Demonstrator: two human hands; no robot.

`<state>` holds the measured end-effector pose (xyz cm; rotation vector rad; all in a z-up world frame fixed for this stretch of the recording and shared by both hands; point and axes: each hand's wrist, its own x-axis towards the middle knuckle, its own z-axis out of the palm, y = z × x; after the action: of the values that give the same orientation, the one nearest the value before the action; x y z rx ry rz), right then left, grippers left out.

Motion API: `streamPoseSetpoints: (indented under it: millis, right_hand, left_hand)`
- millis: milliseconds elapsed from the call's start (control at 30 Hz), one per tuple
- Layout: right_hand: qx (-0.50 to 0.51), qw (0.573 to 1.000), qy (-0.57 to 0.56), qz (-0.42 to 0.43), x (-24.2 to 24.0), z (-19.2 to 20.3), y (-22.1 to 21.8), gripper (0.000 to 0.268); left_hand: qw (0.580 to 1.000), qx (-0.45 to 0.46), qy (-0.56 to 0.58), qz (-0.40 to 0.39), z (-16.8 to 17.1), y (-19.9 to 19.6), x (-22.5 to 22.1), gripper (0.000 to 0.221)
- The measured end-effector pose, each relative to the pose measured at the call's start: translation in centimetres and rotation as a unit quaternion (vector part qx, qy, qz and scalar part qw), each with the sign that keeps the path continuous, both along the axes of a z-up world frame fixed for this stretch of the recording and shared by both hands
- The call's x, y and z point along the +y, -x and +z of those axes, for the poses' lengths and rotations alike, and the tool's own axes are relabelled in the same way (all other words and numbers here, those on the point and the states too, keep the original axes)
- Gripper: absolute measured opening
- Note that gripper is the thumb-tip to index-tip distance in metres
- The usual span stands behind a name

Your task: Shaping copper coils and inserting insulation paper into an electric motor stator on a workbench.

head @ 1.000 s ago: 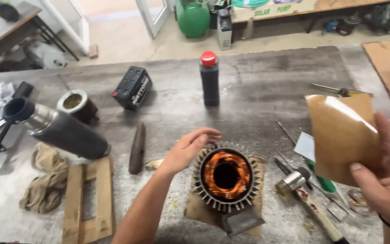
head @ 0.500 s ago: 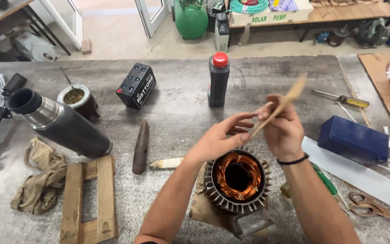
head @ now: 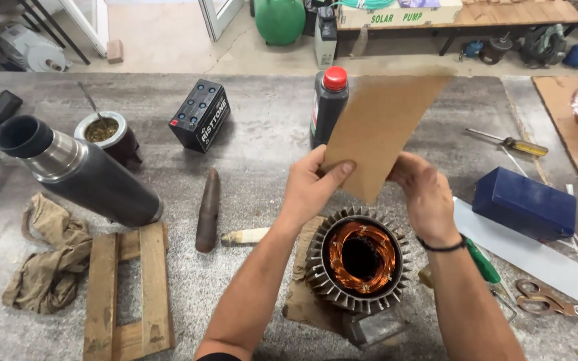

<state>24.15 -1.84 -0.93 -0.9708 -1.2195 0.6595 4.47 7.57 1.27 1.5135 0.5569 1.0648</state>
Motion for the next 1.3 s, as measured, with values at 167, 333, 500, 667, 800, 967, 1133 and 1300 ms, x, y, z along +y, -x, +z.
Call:
streamPoseSetpoints:
  millis: [167, 333, 500, 667, 800, 967, 1133, 1300]
  right_hand:
    - [-0.087, 0.992, 0.050, -0.078, -2.5, -1.6, -0.7, 0.025]
    - [-0.080, 0.990, 0.061, -0.102, -5.5, 0.2, -0.2, 0.024]
    - [-0.126, 0.983, 0.066, -0.115, -7.1, 1.7, 1.5, 0.014]
    - [-0.169, 0.973, 0.083, -0.135, -7.8, 2.9, 2.7, 0.012]
    - [-0.193, 0.965, 0.071, -0.161, -8.1, 2.0, 2.7, 0.010]
    - [-0.213, 0.953, 0.037, -0.212, -8.4, 0.6, 2.5, 0.007]
    - [-0.213, 0.949, 0.017, -0.231, -8.3, -0.5, 2.1, 0.008]
    - [-0.195, 0.953, -0.006, -0.230, -8.2, -0.3, 2.0, 0.008]
  left_hand:
    - [0.992, 0.038, -0.048, -0.110, 0.6, 0.2, -1.3, 0.019]
    - [0.972, 0.117, -0.123, -0.164, 3.2, 2.5, -1.7, 0.017]
    - [0.959, 0.141, -0.182, -0.164, 3.9, 3.8, -1.8, 0.013]
    - [0.918, 0.235, -0.260, -0.187, 4.4, 4.4, -1.9, 0.010]
    - [0.907, 0.267, -0.268, -0.186, 4.7, 4.0, -2.1, 0.009]
    - [0.882, 0.287, -0.348, -0.138, 3.6, 3.3, -2.1, 0.009]
    - [0.878, 0.296, -0.354, -0.130, 3.4, 3.1, -2.1, 0.007]
    - [0.884, 0.292, -0.343, -0.121, 3.3, 3.0, -2.2, 0.009]
